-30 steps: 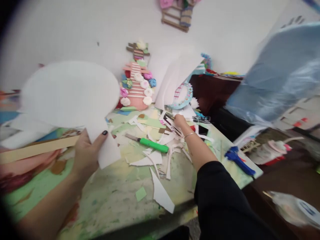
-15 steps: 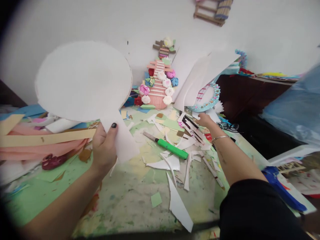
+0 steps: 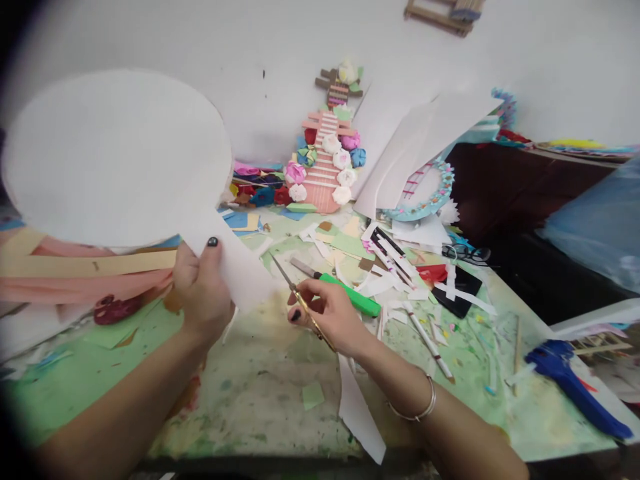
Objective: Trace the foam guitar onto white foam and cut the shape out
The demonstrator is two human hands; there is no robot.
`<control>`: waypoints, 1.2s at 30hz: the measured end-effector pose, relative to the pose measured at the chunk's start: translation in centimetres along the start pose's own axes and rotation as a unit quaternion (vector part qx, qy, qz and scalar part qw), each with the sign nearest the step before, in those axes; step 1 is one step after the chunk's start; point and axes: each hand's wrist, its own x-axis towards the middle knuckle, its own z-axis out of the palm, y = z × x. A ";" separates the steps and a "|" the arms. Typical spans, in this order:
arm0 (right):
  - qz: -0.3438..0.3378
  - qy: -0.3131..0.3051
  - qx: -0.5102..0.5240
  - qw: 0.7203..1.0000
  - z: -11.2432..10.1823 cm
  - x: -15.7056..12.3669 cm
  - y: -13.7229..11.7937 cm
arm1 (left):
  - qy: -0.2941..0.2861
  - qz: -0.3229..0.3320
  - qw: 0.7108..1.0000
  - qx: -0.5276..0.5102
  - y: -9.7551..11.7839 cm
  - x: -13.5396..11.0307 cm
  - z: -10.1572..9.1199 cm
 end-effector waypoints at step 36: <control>-0.122 0.002 -0.036 0.992 0.7 -1.9 2.3 | -0.029 0.011 0.999 0.021 0.5 -0.3 0.3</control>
